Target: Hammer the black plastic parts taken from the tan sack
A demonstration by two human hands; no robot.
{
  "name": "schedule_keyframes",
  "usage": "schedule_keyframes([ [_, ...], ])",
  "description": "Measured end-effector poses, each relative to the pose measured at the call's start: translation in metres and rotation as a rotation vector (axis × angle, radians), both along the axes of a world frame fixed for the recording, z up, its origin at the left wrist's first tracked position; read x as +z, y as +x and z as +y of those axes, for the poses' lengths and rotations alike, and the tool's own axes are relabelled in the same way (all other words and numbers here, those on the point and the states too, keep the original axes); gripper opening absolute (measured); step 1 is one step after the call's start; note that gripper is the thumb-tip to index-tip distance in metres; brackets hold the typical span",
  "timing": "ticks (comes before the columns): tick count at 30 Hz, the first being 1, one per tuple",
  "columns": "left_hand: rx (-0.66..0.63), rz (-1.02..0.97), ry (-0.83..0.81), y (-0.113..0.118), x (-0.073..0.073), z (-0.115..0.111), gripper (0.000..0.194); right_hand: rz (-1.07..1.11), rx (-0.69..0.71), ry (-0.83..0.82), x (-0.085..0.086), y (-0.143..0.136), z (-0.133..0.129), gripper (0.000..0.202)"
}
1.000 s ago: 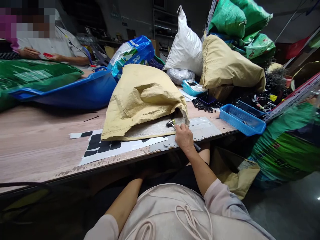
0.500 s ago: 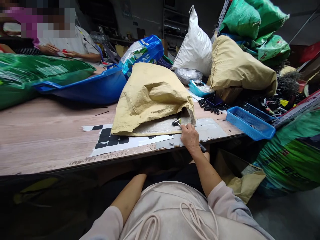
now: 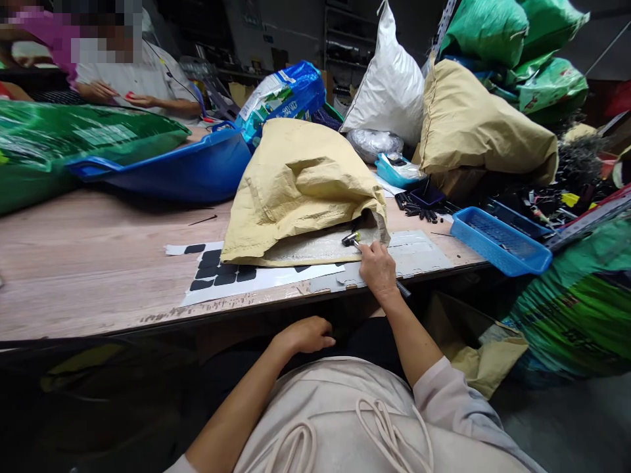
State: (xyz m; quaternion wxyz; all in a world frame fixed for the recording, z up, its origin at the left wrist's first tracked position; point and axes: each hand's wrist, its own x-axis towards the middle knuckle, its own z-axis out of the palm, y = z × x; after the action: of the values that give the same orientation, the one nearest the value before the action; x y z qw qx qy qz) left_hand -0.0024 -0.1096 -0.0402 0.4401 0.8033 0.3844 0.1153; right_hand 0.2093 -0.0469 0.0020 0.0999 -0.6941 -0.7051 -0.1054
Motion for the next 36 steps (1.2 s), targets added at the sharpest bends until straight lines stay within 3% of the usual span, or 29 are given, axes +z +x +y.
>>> schedule_keyframes([
  [4,-0.341,-0.096,-0.158,-0.008,0.053,0.023,0.035,0.001,-0.007,-0.022,0.001,0.0,-0.002,0.042],
  [5,-0.296,-0.143,-0.16,-0.009,0.068,0.037,0.039,0.004,-0.006,-0.021,0.001,0.0,-0.003,0.042],
  [7,-0.051,-0.129,-0.044,-0.006,0.088,0.071,0.039,0.015,0.001,-0.014,0.0,0.0,-0.003,0.042],
  [9,0.272,0.014,0.188,-0.002,0.095,0.109,0.029,0.03,0.011,-0.006,-0.001,0.001,-0.004,0.043],
  [12,0.537,0.203,0.316,-0.001,0.089,0.157,0.023,0.042,0.022,0.011,-0.005,0.002,-0.005,0.042],
  [16,0.635,0.106,0.453,-0.009,0.081,0.197,0.053,0.042,0.044,0.062,-0.012,0.004,-0.007,0.04],
  [19,0.673,-0.004,0.538,-0.014,0.076,0.212,0.049,0.033,0.076,0.131,-0.019,0.007,-0.008,0.037],
  [26,0.671,0.027,0.554,-0.011,0.048,0.211,0.009,0.025,0.173,0.269,-0.027,0.013,-0.013,0.033],
  [31,0.693,0.103,0.568,-0.008,0.039,0.201,0.023,0.037,0.191,0.281,-0.025,0.014,-0.016,0.033],
  [36,0.665,0.097,0.594,-0.019,0.04,0.194,0.017,0.057,0.202,0.26,-0.022,0.013,-0.02,0.032],
])
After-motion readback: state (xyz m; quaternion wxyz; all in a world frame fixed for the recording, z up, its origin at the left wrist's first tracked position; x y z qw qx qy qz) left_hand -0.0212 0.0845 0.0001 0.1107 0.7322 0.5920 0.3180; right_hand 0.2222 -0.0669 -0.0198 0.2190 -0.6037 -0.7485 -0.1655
